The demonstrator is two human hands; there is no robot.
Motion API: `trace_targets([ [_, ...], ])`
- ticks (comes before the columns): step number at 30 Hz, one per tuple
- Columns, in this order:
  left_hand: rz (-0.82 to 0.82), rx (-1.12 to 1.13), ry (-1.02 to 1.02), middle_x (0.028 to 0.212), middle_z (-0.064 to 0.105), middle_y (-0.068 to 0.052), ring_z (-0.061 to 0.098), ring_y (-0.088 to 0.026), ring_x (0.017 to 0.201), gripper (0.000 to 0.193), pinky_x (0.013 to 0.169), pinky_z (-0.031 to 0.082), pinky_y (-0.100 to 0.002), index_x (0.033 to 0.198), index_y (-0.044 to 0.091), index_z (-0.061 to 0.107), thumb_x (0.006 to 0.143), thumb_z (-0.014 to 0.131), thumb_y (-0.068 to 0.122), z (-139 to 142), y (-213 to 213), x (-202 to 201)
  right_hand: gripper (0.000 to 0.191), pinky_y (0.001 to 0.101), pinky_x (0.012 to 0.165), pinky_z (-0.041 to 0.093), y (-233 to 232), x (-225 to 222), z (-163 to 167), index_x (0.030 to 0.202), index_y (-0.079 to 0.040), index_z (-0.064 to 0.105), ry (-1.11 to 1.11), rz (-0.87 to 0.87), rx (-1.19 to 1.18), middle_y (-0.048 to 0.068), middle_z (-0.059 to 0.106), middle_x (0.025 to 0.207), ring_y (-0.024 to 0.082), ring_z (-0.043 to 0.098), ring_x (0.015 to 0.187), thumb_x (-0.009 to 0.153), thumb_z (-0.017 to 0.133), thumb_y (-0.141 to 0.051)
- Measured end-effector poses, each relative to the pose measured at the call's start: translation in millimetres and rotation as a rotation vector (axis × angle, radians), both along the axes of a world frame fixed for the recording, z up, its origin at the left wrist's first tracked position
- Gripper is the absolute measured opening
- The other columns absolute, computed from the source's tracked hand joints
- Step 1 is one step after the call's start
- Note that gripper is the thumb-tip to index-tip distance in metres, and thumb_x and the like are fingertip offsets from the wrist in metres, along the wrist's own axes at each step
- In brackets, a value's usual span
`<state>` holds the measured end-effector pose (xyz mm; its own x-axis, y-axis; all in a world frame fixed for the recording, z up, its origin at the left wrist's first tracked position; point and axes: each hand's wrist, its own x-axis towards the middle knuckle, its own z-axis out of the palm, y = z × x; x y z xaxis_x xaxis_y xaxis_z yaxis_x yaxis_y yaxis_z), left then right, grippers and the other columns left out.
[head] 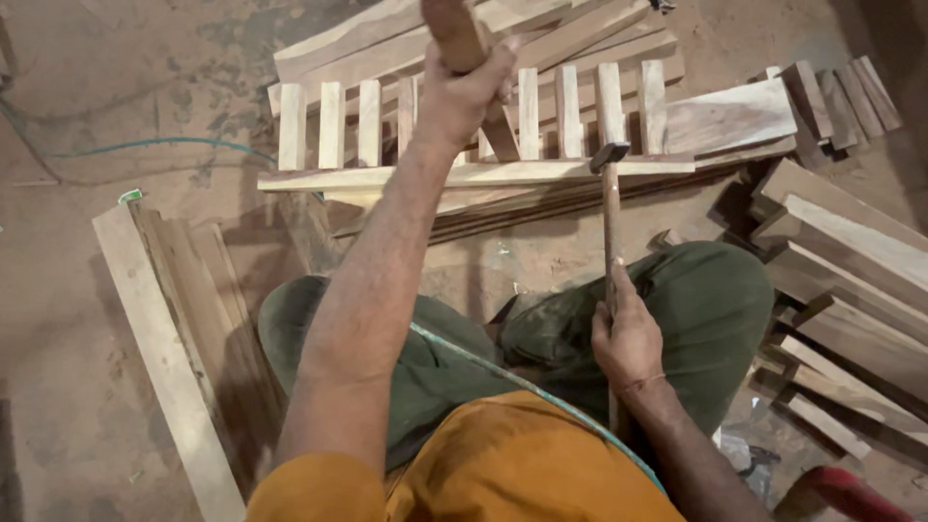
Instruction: The person sits on the workshop floor assembling wooden slat frames. They use a pneumatic nail gun to fasten a slat, then hold a small hammer and tap slats into position on the frame, fitting pieces one at a time into the slatted structure.
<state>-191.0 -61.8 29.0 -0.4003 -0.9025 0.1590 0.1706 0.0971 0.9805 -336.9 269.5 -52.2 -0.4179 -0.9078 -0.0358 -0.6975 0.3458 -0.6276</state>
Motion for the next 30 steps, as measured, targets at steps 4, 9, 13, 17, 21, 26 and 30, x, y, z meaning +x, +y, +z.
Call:
trace_targets([
  [4, -0.065, -0.016, -0.082, 0.068, 0.065, 0.004, 0.061, -0.006, 0.063, 0.023, 0.059, 0.053, -0.025, 0.082, 0.01, 0.066, 0.089, 0.081, 0.027, 5.5, 15.5, -23.1, 0.064, 0.0495, 0.083, 0.055, -1.9, 1.1, 8.2, 0.155, -0.008, 0.041, -0.071, -0.048, 0.03, 0.027, 0.068, 0.114, 0.044, 0.068, 0.101, 0.094, 0.061, -0.011],
  [9, -0.022, -0.074, 0.056, 0.068, 0.058, 0.003, 0.054, -0.009, 0.061, 0.025, 0.057, 0.044, -0.031, 0.082, 0.005, 0.067, 0.093, 0.077, 0.026, 15.3, 33.7, -40.5, 0.066, 0.0451, 0.082, 0.056, -1.9, -8.1, 10.1, 0.155, -0.01, 0.042, -0.213, -0.124, 0.05, 0.027, 0.071, 0.104, 0.039, 0.072, 0.095, 0.093, 0.063, -0.012],
  [13, -0.001, -0.216, 0.002, 0.071, 0.064, 0.003, 0.057, -0.007, 0.062, 0.02, 0.057, 0.046, -0.028, 0.095, 0.006, 0.072, 0.089, 0.075, 0.025, 2.1, 36.3, -48.7, 0.066, 0.0388, 0.079, 0.058, 1.0, -23.5, 5.2, 0.156, -0.008, 0.044, -0.256, -0.093, -0.052, 0.022, 0.072, 0.107, 0.028, 0.073, 0.089, 0.093, 0.064, -0.01],
  [17, -0.011, -0.265, 0.1, 0.079, 0.068, 0.001, 0.063, -0.008, 0.072, 0.018, 0.065, 0.052, -0.029, 0.097, 0.004, 0.073, 0.091, 0.078, 0.02, -30.4, 27.8, -73.0, 0.066, 0.0329, 0.063, 0.056, -5.6, -40.3, 5.5, 0.156, -0.008, 0.044, -0.362, -0.132, -0.048, 0.016, 0.072, 0.109, 0.018, 0.066, 0.071, 0.093, 0.063, -0.007],
  [21, 0.044, 0.154, 0.496, 0.065, 0.066, -0.005, 0.064, -0.019, 0.06, 0.02, 0.052, 0.053, -0.039, 0.081, 0.0, 0.066, 0.091, 0.073, 0.015, -42.7, 38.3, -131.0, 0.068, 0.0305, 0.059, 0.054, -19.1, -59.3, 14.1, 0.157, -0.01, 0.042, -0.441, -0.163, -0.068, 0.012, 0.066, 0.125, 0.014, 0.063, 0.07, 0.092, 0.064, -0.006],
  [26, 0.174, -0.786, 0.011, 0.081, 0.068, -0.002, 0.067, -0.016, 0.075, 0.018, 0.065, 0.055, -0.034, 0.093, 0.01, 0.074, 0.091, 0.08, 0.027, -39.5, 72.9, -155.3, 0.068, 0.0378, 0.066, 0.056, -17.7, -78.1, 21.9, 0.158, -0.014, 0.044, -0.375, -0.209, 0.083, 0.021, 0.072, 0.116, 0.027, 0.067, 0.074, 0.093, 0.064, -0.011],
  [30, -0.118, -0.226, 0.165, 0.068, 0.067, 0.002, 0.068, -0.01, 0.059, 0.021, 0.05, 0.056, -0.031, 0.08, 0.01, 0.07, 0.09, 0.076, 0.027, -13.6, 12.6, -123.4, 0.071, 0.0482, 0.09, 0.055, -13.9, -78.3, 18.1, 0.158, -0.01, 0.041, -0.011, 0.008, -0.079, 0.031, 0.065, 0.129, 0.048, 0.064, 0.113, 0.093, 0.068, -0.01],
])
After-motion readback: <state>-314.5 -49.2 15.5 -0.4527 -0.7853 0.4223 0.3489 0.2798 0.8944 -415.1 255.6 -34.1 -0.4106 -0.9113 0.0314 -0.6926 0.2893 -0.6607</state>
